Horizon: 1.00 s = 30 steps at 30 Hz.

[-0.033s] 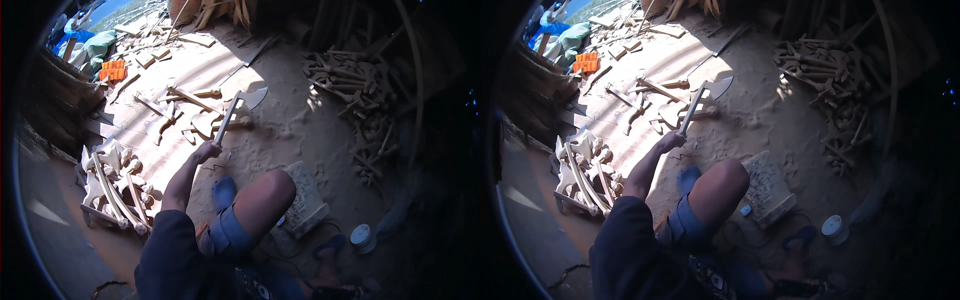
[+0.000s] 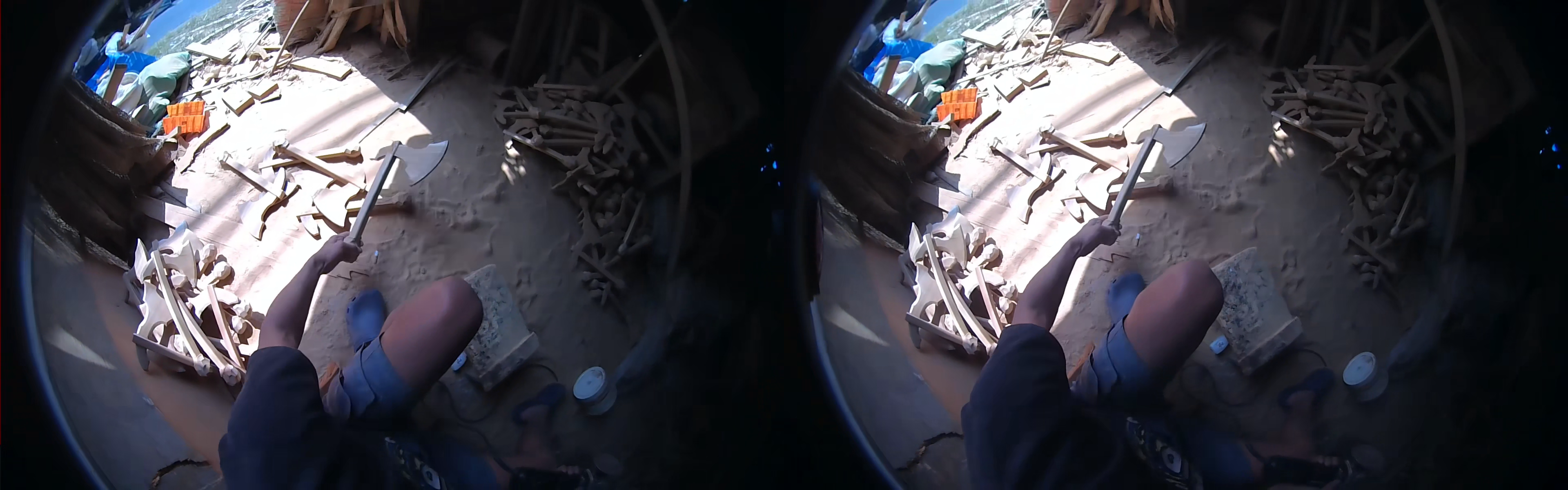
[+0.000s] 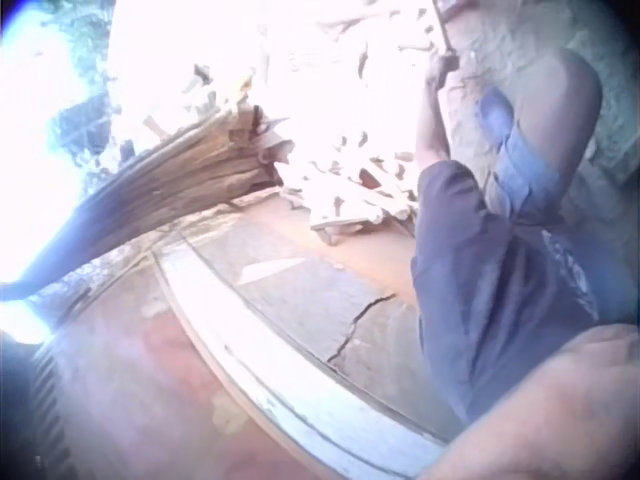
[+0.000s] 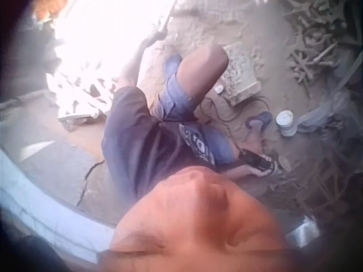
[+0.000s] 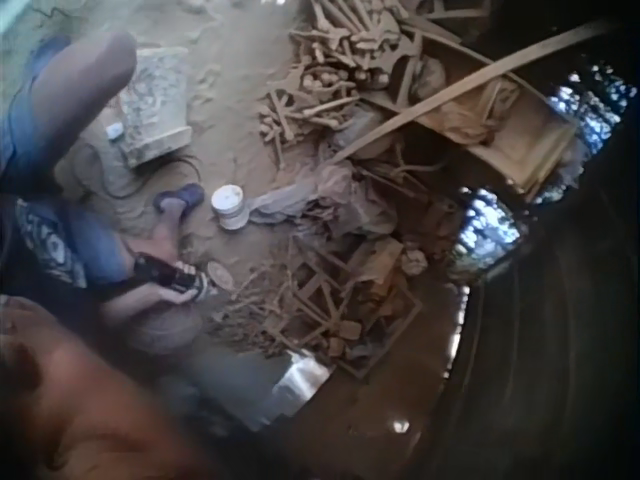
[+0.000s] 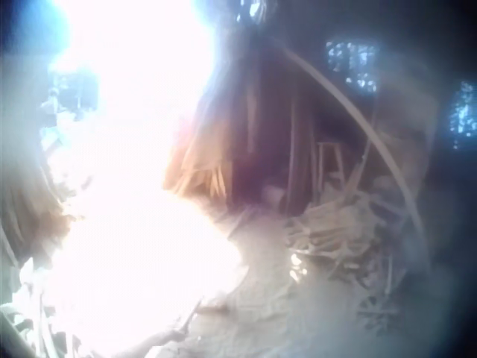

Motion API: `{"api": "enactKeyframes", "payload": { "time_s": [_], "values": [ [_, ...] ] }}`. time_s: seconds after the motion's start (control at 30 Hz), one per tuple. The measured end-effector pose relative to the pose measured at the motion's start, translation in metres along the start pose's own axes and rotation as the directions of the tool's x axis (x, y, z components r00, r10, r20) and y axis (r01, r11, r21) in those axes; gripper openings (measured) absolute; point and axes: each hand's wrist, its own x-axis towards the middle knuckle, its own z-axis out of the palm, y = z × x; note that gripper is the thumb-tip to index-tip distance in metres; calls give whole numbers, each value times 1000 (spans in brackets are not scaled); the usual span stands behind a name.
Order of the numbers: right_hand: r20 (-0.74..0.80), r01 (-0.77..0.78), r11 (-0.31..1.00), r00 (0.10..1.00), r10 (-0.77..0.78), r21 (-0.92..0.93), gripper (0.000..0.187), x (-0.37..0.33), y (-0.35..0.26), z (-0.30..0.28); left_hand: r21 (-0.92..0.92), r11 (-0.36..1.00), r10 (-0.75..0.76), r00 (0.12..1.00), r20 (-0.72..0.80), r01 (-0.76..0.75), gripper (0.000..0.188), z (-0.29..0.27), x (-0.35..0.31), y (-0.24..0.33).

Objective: The person uses an angle grinder to sand and smooth the edges of a wooden axe head, turning the object over to reach different parts of the surface.

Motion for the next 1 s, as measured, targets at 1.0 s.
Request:
{"api": "enactKeyframes", "payload": {
  "time_s": [1.0],
  "values": [
    [173, -230, 962, 964, 204, 146, 63, 8, -39, -31, 675, -191, -20, 690, 723, -713, 41, 395, -2, -91]
  ]
}}
